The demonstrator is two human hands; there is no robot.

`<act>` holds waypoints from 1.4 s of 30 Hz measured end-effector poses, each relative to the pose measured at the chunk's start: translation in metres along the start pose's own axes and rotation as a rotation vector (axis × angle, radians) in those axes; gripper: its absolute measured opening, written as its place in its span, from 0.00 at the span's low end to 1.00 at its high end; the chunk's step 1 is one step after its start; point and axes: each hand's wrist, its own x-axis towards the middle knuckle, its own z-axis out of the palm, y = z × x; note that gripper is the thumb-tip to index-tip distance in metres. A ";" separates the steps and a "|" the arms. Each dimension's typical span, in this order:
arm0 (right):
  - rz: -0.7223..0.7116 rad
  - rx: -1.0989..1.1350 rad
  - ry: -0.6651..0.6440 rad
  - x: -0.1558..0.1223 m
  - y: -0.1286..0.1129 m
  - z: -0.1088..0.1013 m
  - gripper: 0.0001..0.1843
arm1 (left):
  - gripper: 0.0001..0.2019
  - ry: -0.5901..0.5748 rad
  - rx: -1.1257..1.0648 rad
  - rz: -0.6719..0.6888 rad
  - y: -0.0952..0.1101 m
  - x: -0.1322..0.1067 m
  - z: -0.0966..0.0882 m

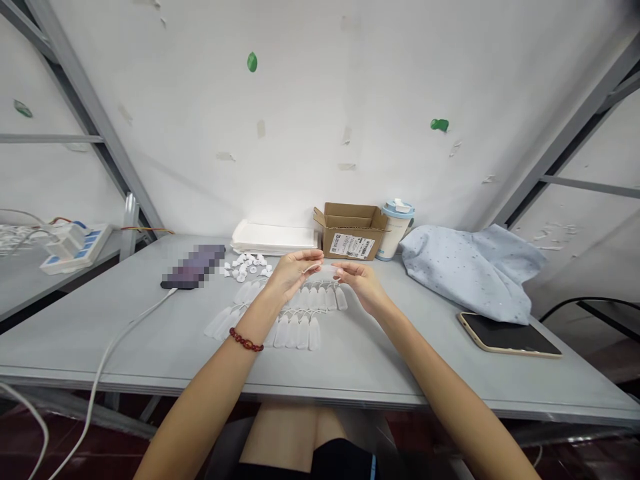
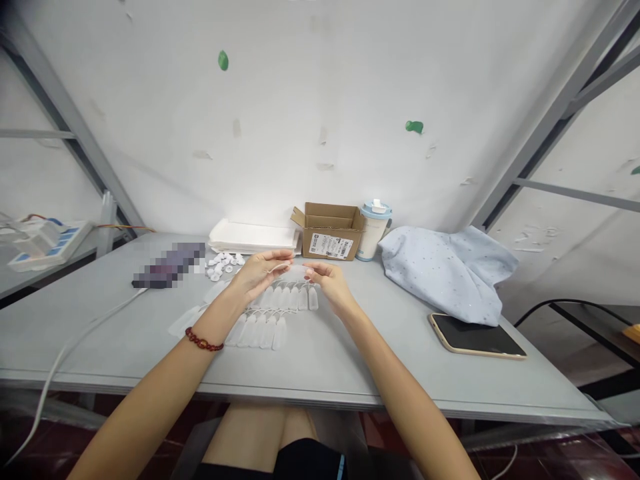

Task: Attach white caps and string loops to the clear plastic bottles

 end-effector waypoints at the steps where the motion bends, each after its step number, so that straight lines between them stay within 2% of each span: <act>1: 0.000 0.001 -0.002 0.000 0.000 0.000 0.16 | 0.09 0.002 0.028 0.014 0.000 -0.001 0.000; 10: 0.063 0.100 -0.003 0.001 0.005 -0.001 0.17 | 0.11 0.012 0.155 0.026 -0.001 -0.002 0.001; 20: 0.102 0.224 -0.015 -0.001 0.003 0.003 0.17 | 0.11 -0.010 0.147 0.044 -0.005 -0.002 0.002; 29: 0.110 0.311 -0.044 -0.004 -0.003 0.006 0.12 | 0.14 0.030 0.098 -0.002 -0.005 -0.007 0.009; 35: 0.161 0.358 -0.088 -0.005 -0.003 0.007 0.09 | 0.10 0.088 0.050 0.128 -0.009 -0.005 0.011; 38: 0.158 0.353 -0.124 -0.006 -0.001 0.009 0.10 | 0.08 0.144 0.170 0.234 -0.011 -0.002 0.010; 42: 0.171 0.378 -0.074 -0.006 -0.001 0.011 0.08 | 0.09 0.165 0.374 0.377 -0.014 0.000 0.008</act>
